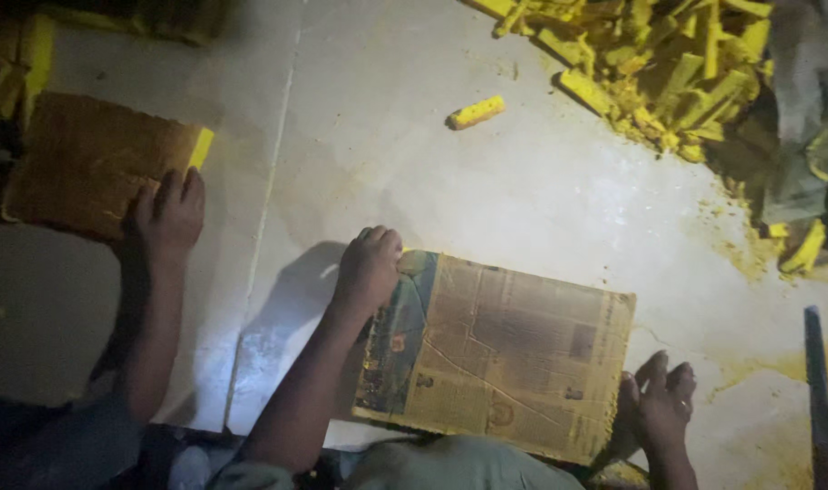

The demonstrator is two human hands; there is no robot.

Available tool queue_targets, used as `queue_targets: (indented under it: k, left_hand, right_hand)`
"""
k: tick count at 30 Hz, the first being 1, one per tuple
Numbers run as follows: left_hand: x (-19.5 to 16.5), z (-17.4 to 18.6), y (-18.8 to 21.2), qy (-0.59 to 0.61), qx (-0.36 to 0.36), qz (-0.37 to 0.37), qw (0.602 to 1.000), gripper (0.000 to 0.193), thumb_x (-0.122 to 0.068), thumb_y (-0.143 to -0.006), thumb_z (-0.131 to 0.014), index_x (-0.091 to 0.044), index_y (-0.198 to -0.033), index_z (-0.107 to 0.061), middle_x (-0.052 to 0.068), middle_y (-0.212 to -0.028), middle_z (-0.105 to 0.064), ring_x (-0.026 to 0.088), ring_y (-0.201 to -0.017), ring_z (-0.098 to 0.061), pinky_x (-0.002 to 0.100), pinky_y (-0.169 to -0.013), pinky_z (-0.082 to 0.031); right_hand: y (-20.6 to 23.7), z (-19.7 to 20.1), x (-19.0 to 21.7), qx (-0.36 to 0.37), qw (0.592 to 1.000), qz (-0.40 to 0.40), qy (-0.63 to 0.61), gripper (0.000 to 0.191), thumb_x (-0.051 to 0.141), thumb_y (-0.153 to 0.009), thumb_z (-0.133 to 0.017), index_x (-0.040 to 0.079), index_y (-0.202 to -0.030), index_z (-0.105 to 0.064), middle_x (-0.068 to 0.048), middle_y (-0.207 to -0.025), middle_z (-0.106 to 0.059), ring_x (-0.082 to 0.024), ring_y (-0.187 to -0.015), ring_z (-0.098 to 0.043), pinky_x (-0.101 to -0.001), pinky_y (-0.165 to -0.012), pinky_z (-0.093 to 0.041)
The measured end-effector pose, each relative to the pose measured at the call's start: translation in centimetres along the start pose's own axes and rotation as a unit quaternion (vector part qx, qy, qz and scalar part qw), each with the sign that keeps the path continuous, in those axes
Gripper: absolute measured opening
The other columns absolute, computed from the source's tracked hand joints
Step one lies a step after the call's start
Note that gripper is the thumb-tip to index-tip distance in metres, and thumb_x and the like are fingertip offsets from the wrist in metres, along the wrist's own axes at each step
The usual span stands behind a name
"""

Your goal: The person lifts a yellow foam block out of a metal tray and sets it on the tiled work table, then uses a long knife to slice foam blocks into thin strips, cutting along the block and moving finished slices aside while reaching for the next block.

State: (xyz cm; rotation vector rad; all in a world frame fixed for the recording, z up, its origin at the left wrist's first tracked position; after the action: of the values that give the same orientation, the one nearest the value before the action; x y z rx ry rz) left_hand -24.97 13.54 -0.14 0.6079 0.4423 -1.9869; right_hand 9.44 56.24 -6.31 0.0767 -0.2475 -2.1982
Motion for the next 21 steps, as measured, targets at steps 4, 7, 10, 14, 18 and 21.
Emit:
queue_targets:
  k: [4,7,10,14,18,21]
  left_hand:
    - [-5.4,0.3,3.5,0.024,0.064,0.053,0.996,0.019,0.005,-0.083,-0.057,-0.006,-0.098,-0.06,0.019,-0.093,-0.064,0.036,-0.091,-0.066,0.047,-0.075,-0.054]
    - [-11.2,0.6,6.8,0.092,0.093,0.079,0.988,0.012,-0.012,-0.093,-0.063,-0.009,-0.105,-0.062,0.017,-0.099,-0.069,0.037,-0.093,-0.068,0.05,-0.079,-0.053]
    - [-16.5,0.5,11.0,0.083,0.176,0.077,0.978,0.014,-0.015,-0.093,-0.063,-0.013,-0.107,-0.065,0.014,-0.104,-0.071,0.035,-0.097,-0.069,0.048,-0.082,-0.052]
    - [-22.6,-1.9,14.9,0.176,0.237,0.027,0.955,0.011,-0.009,-0.096,-0.059,-0.009,-0.106,-0.064,0.014,-0.101,-0.071,0.031,-0.098,-0.07,0.043,-0.086,-0.053]
    - [-27.5,-4.6,19.2,0.294,0.292,0.022,0.91,0.016,-0.002,-0.092,-0.056,-0.007,-0.103,-0.067,0.008,-0.1,-0.073,0.022,-0.099,-0.069,0.037,-0.092,-0.051]
    - [-32.0,-6.4,22.2,0.38,0.319,-0.055,0.867,0.02,0.003,-0.088,-0.051,-0.003,-0.1,-0.065,0.008,-0.097,-0.07,0.019,-0.096,-0.068,0.034,-0.091,-0.054]
  right_hand:
    - [-0.7,1.1,-0.5,0.051,0.998,-0.034,0.0,0.087,0.05,-0.086,-0.067,0.011,-0.157,-0.035,-0.033,-0.152,-0.032,-0.051,-0.142,-0.033,-0.062,-0.103,-0.04]
    - [-1.3,2.4,-1.1,0.165,0.983,-0.084,-0.003,0.066,0.047,-0.094,-0.063,0.017,-0.151,-0.048,-0.021,-0.144,-0.049,-0.037,-0.139,-0.051,-0.0491,-0.109,-0.051]
    - [-1.1,4.9,-0.5,0.177,0.982,-0.03,-0.055,0.046,0.039,-0.11,-0.04,0.018,-0.148,-0.056,-0.019,-0.131,-0.058,-0.034,-0.12,-0.057,-0.0453,-0.103,-0.05]
    - [2.0,9.7,2.5,-0.059,0.947,0.255,-0.187,0.089,0.016,-0.074,-0.08,0.007,-0.151,-0.038,-0.027,-0.156,-0.034,-0.048,-0.146,-0.031,-0.056,-0.118,-0.034]
    - [6.8,11.8,4.9,-0.018,0.884,0.384,-0.266,0.087,0.006,-0.069,-0.082,0.012,-0.148,-0.046,-0.023,-0.16,-0.029,-0.05,-0.149,-0.023,-0.0553,-0.118,-0.03]
    - [9.5,12.9,4.5,-0.038,0.82,0.499,-0.279,0.076,0.004,-0.069,-0.08,0.008,-0.141,-0.057,-0.022,-0.158,-0.04,-0.051,-0.149,-0.028,-0.0527,-0.118,-0.035]
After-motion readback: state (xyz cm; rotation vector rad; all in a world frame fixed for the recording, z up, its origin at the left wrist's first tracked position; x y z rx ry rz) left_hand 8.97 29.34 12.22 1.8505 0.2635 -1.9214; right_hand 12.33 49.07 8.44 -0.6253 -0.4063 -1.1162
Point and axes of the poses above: each hand's wrist, its own y-axis away from the middle knuckle, its own z-axis out of the back of the hand, x = y × z, the point moved 2 cm from there along -y, towards the middle knuckle
